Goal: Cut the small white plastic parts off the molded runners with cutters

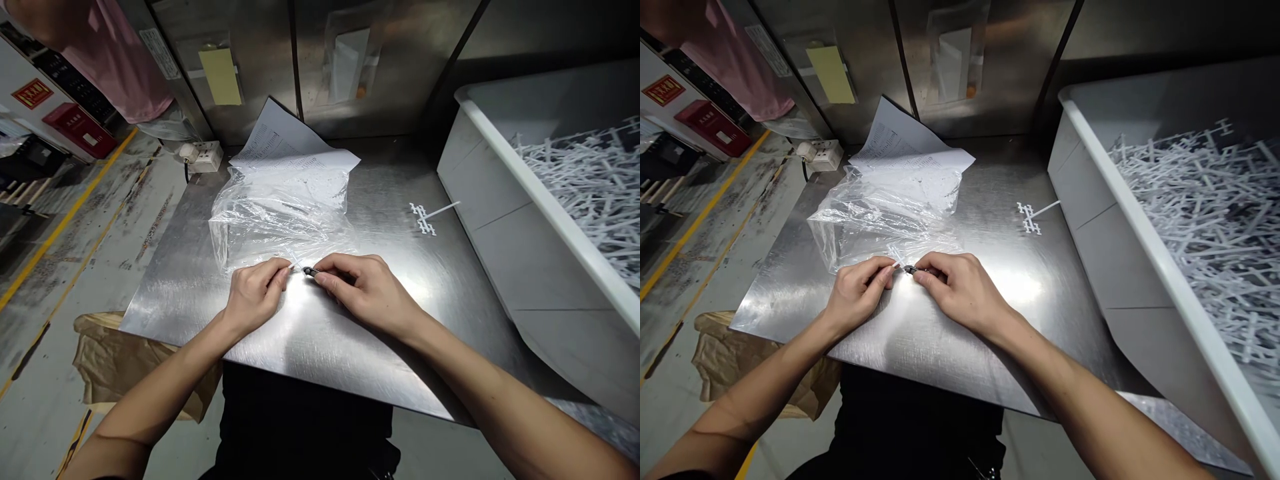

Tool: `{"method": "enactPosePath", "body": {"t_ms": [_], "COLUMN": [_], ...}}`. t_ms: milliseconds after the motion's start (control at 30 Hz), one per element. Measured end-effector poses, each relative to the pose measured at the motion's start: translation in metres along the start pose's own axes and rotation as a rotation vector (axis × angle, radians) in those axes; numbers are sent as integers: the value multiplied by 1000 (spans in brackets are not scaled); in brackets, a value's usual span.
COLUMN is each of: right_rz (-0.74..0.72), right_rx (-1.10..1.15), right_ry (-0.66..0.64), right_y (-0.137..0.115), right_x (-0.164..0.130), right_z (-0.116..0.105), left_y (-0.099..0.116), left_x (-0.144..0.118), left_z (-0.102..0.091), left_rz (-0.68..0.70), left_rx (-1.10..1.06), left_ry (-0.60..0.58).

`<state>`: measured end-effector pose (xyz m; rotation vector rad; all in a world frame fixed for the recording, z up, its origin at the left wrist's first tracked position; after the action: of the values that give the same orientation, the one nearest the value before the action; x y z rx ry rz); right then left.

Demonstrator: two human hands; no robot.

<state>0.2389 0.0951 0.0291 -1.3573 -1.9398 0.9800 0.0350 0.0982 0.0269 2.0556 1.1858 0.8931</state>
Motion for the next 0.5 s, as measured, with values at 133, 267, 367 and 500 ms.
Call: {"method": "enactPosePath", "body": {"t_ms": [133, 267, 367, 500], "right_rz": [104, 151, 153, 116], "right_rx": [73, 111, 111, 152], "right_ry": [-31, -24, 5, 38], "right_y": [7, 13, 17, 15], "right_x": [0, 4, 7, 7], "right_z": [4, 1, -1, -2], "left_y": [-4, -3, 2, 11], "left_x": [0, 1, 0, -3], "left_z": [1, 0, 2, 6], "left_rz": [-62, -78, -25, 134], "left_rx": [-12, -73, -126, -167], "left_ry": [-17, -27, -55, -80]}}
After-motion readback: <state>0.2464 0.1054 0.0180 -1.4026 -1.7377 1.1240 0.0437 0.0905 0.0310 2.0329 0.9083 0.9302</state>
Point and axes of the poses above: each hand's wrist, its own x-axis towards the middle knuckle, its own z-axis out of the palm, y = z × x, the point moved 7 cm from there along x, towards the middle knuckle, and after that the axes turned 11 degrees about -x, right-handed, at the moved point
